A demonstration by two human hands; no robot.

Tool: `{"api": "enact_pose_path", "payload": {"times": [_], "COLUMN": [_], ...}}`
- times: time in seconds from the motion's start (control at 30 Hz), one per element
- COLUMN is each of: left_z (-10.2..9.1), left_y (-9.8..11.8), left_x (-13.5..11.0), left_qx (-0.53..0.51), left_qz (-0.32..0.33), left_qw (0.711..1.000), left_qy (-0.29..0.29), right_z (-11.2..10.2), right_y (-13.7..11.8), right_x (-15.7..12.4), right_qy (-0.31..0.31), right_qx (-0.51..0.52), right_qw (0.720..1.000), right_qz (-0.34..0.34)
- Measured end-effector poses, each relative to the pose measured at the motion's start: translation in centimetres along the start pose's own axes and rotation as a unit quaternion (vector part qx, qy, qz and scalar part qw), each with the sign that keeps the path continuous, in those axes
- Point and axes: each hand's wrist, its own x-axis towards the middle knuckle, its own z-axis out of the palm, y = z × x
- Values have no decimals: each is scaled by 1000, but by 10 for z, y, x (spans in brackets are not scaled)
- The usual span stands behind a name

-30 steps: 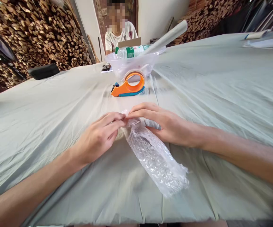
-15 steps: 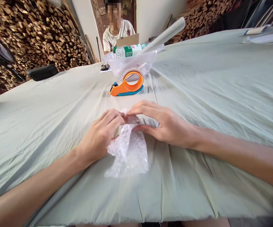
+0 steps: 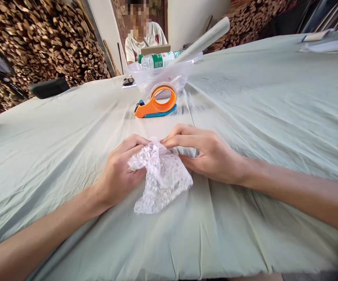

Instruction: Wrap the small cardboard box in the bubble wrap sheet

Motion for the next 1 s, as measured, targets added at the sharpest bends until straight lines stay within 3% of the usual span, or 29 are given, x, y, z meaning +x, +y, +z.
{"api": "enact_pose_path", "payload": {"times": [0.2, 0.4, 0.67, 0.9, 1.0], "left_z": [-3, 1, 8, 13, 11], "left_y": [5, 8, 24, 11, 9], "left_x": [5, 0, 12, 12, 15], "left_qx": [-39, -62, -97, -231, -234], "left_qz": [-24, -78, -287, -343, -351], "left_qw": [999, 994, 952, 908, 904], "left_qy": [-4, 36, 45, 68, 64], "right_z": [-1, 0, 5, 13, 11], "right_y": [-8, -13, -20, -16, -17], "right_x": [3, 8, 9, 5, 3], "right_qy": [26, 45, 58, 110, 104], "right_qx": [56, 76, 102, 155, 73], "right_qw": [996, 989, 980, 970, 987], "right_qz": [70, 122, 162, 154, 96]}}
